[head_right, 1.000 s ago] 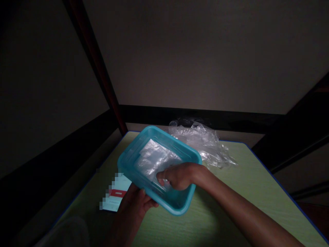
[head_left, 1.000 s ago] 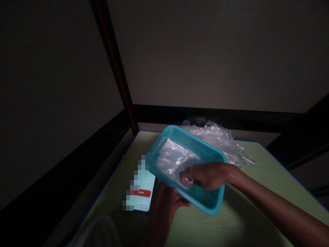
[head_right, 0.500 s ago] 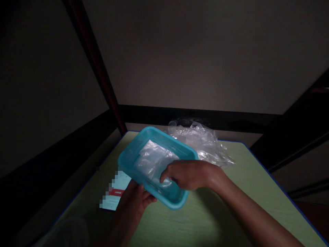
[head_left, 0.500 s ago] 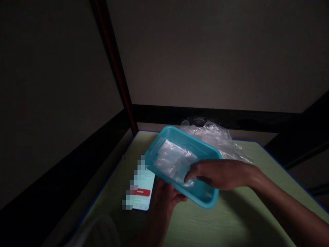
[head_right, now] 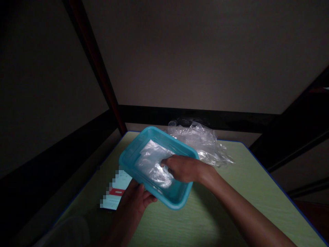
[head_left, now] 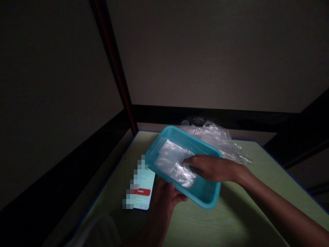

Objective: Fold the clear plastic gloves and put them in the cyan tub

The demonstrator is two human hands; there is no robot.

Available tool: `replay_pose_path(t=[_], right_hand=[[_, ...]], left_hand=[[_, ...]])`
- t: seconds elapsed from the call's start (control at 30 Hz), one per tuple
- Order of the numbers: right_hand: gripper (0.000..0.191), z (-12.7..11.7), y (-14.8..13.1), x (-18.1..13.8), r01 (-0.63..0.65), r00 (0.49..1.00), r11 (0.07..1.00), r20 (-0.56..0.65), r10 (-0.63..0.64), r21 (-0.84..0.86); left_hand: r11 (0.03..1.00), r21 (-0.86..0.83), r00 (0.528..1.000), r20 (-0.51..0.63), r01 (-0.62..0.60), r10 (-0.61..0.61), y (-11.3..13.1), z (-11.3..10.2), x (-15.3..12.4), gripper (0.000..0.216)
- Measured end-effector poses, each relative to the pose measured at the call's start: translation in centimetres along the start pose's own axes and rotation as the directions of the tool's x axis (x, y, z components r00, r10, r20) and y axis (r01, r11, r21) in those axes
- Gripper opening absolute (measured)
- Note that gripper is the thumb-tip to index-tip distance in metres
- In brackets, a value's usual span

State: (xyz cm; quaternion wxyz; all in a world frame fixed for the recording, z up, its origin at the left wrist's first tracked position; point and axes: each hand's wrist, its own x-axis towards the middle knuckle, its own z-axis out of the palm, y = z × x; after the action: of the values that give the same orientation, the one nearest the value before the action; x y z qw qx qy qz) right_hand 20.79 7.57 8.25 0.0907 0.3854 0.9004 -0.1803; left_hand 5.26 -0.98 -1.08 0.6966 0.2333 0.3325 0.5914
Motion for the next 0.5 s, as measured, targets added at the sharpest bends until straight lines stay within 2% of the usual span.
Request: replay_pose_path(t=[0.23, 0.5], right_hand=[[0.039, -0.11, 0.34, 0.66, -0.026, 1.000, 1.000, -0.005, 0.026, -0.005], [0.040, -0.21, 0.87, 0.94, -0.045, 0.998, 0.999, 0.031, 0.045, -0.019]], left_hand=[[0.999, 0.036, 1.000, -0.006, 0.003, -0.003, 0.17, -0.07, -0.09, 0.064], [1.000, 0.031, 1.000, -0.020, -0.002, 0.003, 0.14, -0.02, 0.04, 0.062]])
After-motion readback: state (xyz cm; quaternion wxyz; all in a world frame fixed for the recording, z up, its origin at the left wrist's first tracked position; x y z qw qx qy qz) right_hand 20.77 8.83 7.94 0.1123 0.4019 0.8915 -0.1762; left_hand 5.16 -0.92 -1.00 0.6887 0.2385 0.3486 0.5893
